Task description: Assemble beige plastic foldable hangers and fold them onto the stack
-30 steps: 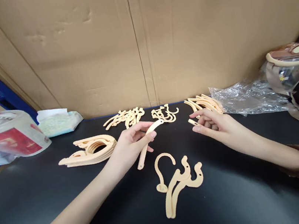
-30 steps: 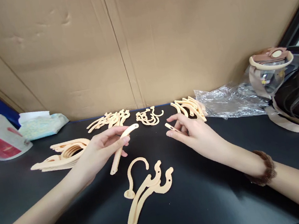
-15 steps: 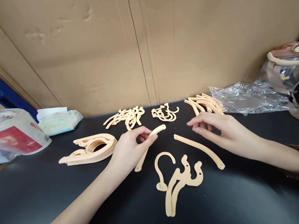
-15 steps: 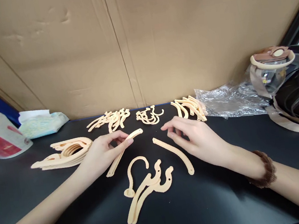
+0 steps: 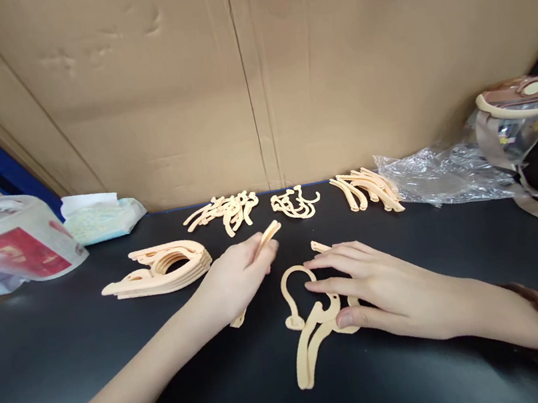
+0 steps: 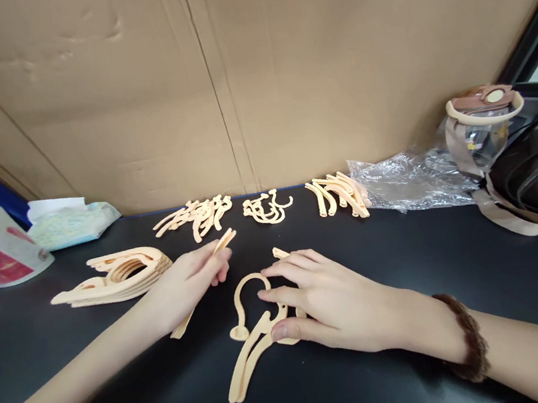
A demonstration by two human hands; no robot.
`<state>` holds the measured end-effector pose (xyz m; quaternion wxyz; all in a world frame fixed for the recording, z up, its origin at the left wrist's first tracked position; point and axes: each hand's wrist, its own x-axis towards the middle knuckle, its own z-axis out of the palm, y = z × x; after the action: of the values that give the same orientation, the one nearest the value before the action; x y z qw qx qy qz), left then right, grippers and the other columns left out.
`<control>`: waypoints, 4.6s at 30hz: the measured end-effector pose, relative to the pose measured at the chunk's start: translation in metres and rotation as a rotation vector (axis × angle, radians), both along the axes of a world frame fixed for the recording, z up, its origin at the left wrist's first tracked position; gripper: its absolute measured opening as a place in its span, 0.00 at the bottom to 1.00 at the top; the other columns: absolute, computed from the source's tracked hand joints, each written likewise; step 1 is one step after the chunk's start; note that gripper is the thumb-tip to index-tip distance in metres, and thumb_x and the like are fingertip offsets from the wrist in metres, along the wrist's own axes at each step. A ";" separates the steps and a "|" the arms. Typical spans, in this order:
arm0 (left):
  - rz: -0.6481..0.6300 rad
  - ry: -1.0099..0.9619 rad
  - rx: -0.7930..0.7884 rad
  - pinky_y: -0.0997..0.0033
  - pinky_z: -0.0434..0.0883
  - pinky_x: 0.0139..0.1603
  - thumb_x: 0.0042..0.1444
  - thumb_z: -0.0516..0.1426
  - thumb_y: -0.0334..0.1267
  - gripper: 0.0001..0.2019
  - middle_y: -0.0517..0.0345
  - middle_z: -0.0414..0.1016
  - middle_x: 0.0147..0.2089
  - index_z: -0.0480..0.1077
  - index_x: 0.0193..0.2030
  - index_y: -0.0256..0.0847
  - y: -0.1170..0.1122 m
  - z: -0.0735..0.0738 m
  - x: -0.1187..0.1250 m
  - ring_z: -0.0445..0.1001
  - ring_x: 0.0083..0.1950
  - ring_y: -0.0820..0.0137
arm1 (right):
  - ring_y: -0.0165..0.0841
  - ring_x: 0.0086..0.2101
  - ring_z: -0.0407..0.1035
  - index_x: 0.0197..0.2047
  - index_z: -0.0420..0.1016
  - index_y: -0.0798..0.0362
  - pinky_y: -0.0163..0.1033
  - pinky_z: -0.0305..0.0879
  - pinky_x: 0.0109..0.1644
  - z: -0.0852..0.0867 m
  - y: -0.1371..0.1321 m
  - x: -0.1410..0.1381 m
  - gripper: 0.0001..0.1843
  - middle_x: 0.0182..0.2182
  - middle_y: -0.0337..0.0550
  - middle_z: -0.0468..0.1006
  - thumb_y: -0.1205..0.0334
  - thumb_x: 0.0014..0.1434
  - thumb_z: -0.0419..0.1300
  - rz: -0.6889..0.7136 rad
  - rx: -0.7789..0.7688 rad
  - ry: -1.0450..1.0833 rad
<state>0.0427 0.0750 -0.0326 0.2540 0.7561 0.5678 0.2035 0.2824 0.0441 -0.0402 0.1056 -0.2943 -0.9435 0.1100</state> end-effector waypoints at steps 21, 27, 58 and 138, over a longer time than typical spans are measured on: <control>-0.089 -0.060 0.066 0.71 0.63 0.29 0.55 0.53 0.36 0.05 0.63 0.69 0.30 0.58 0.32 0.43 -0.005 -0.005 0.006 0.69 0.29 0.71 | 0.38 0.51 0.64 0.55 0.70 0.52 0.50 0.57 0.58 0.002 0.008 0.005 0.18 0.50 0.48 0.73 0.55 0.67 0.50 -0.122 0.155 0.187; 0.029 -0.318 -0.201 0.77 0.63 0.20 0.55 0.52 0.38 0.03 0.61 0.70 0.34 0.61 0.34 0.42 -0.008 0.002 0.015 0.67 0.27 0.74 | 0.37 0.49 0.64 0.54 0.70 0.50 0.49 0.58 0.56 0.000 0.006 0.004 0.16 0.49 0.46 0.73 0.57 0.65 0.54 -0.113 0.147 0.193; 0.110 -1.178 -0.511 0.83 0.49 0.15 0.59 0.52 0.54 0.20 0.68 0.52 0.22 0.56 0.28 0.41 -0.025 0.022 0.030 0.44 0.18 0.81 | 0.31 0.48 0.67 0.58 0.66 0.49 0.40 0.60 0.57 0.012 -0.021 -0.008 0.17 0.48 0.42 0.75 0.59 0.66 0.53 -0.009 -0.010 0.359; -0.265 0.316 0.295 0.74 0.45 0.21 0.59 0.50 0.49 0.16 0.67 0.59 0.15 0.61 0.27 0.41 -0.034 0.000 0.034 0.59 0.16 0.73 | 0.30 0.31 0.67 0.33 0.72 0.52 0.35 0.59 0.34 0.012 0.001 -0.017 0.08 0.29 0.37 0.75 0.56 0.58 0.61 -0.420 -0.543 0.660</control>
<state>0.0764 0.0408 -0.0326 0.0735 0.8752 0.4605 0.1287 0.2650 0.0448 -0.0282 0.3391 -0.4448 -0.7167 0.4166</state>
